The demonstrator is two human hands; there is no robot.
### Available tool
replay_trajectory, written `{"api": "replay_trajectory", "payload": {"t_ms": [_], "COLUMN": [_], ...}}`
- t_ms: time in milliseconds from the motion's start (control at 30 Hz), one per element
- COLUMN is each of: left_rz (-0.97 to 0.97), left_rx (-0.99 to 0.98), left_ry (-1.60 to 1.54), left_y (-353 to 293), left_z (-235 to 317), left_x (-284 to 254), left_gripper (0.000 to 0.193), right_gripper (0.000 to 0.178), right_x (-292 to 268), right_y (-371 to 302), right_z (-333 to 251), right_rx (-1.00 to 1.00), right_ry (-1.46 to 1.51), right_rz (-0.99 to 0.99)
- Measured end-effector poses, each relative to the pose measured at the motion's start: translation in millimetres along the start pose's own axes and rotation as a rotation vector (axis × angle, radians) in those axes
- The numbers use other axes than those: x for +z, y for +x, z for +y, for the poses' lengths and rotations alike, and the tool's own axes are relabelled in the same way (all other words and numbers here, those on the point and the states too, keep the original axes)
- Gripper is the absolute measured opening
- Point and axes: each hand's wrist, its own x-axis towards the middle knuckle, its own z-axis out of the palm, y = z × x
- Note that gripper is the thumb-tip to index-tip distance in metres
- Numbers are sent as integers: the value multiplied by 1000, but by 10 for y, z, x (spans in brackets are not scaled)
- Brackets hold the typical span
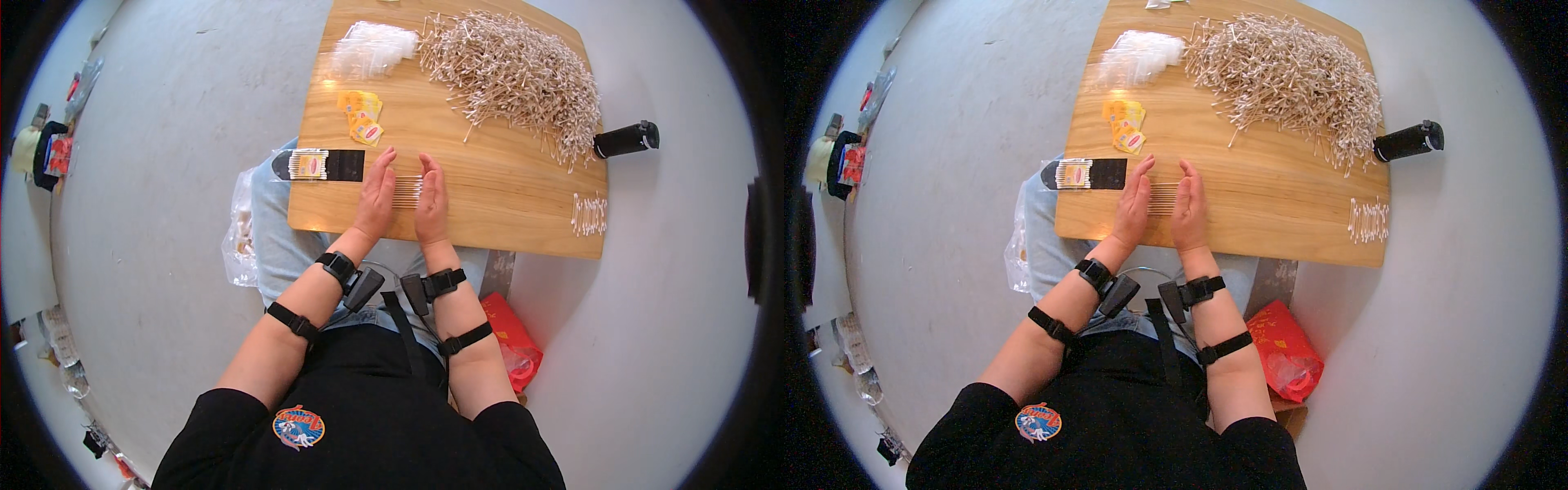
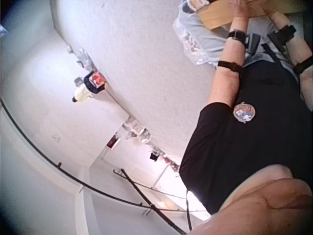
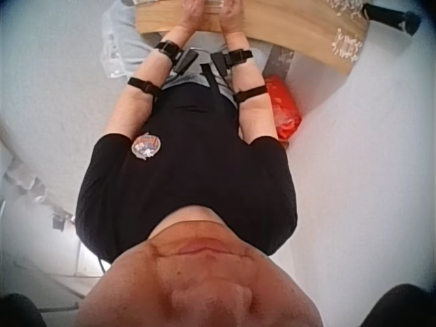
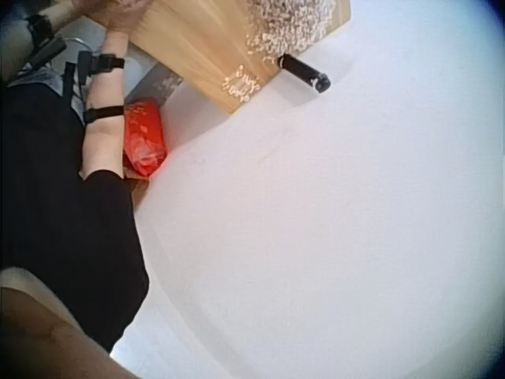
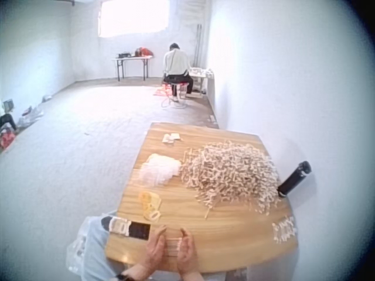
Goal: Organizing and packaging cotton swabs into paper bands on a wooden table.
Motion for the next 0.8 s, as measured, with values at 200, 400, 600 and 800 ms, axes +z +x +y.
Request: {"api": "replay_trajectory", "payload": {"t_ms": [200,400,600,800], "left_rz": [16,-38,-176,-251], "left_rx": [-38,-63,276,266], "left_ry": [-94,-90,844,1040], "left_y": [7,35,-62,-88], "left_z": [25,3,-72,-67], "left_x": [47,13,-63,-53], "left_gripper": [43,43,52,56], "right_gripper": [43,40,28,25], "right_x": [80,-1,-440,-461], "right_y": [-48,-31,-98,-164], "right_z": [-26,65,-14,-98], "right_rx": [-50,-21,-132,-304], "right_ry": [-108,34,-245,-454], "right_rz": [-19,65,84,-6]}}
